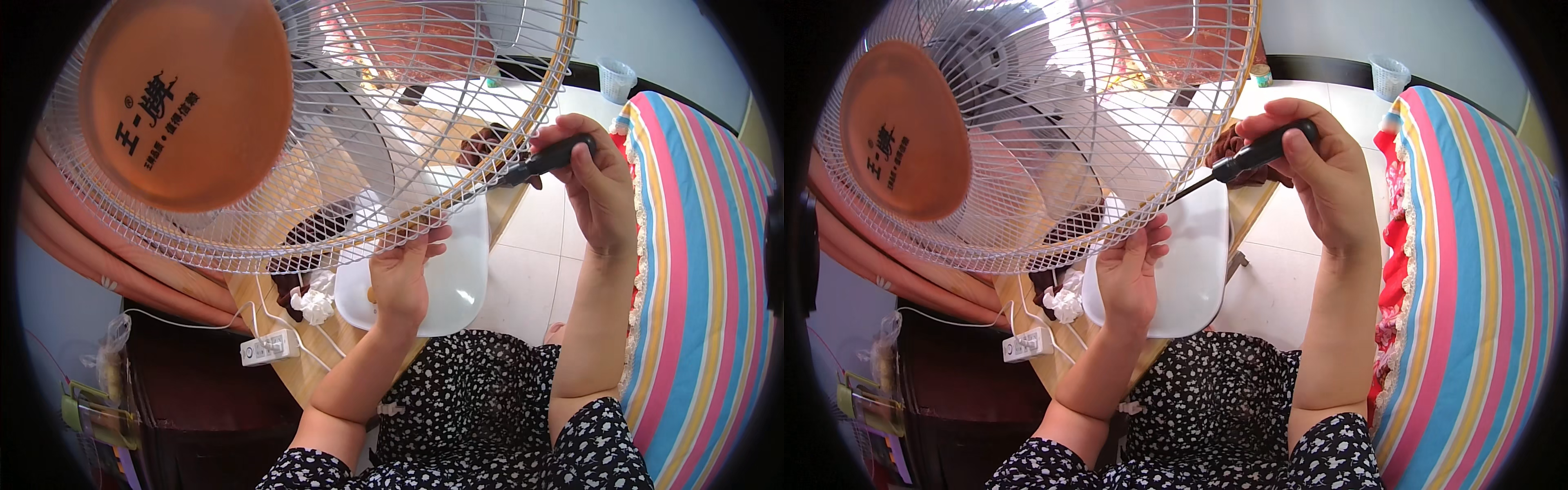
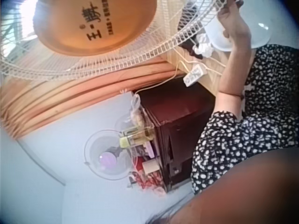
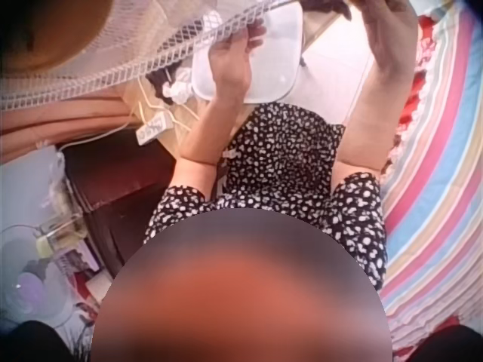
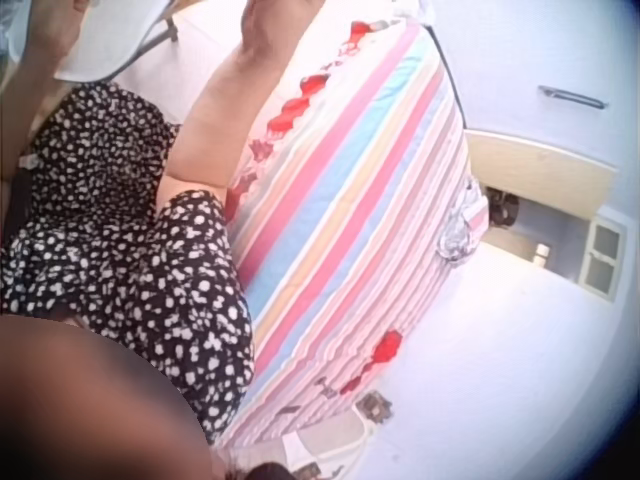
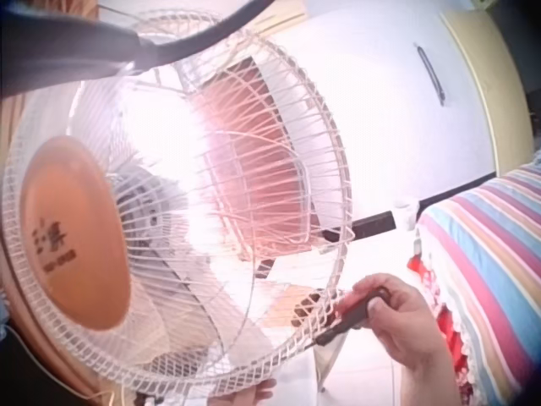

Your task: The person assembles a table fan by attaching the front and rear wire cages to the fan head. They use a screwdriver to tighten the cage screws and secure the components.

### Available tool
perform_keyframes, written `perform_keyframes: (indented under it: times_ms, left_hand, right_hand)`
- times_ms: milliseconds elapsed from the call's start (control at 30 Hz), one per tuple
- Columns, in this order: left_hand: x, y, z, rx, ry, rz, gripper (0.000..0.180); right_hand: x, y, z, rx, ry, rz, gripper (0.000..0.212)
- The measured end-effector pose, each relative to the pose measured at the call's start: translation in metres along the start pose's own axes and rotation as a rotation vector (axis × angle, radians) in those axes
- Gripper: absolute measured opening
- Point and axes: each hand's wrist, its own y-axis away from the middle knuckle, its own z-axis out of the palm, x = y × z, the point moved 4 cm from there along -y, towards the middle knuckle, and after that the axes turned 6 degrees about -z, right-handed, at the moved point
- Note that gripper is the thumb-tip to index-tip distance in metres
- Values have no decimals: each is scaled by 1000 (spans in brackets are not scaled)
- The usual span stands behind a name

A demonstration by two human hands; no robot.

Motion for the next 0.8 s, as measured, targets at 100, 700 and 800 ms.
perform_keyframes:
  times_ms: [100,700,800]
  left_hand:
    - [-1,0,0,4,2,-3,20]
    - [0,3,2,32,6,8,21]
    - [0,3,1,31,2,3,21]
  right_hand:
    - [3,-2,7,198,252,49,38]
    - [15,-1,19,399,257,-104,29]
    - [3,-2,30,342,54,-48,32]
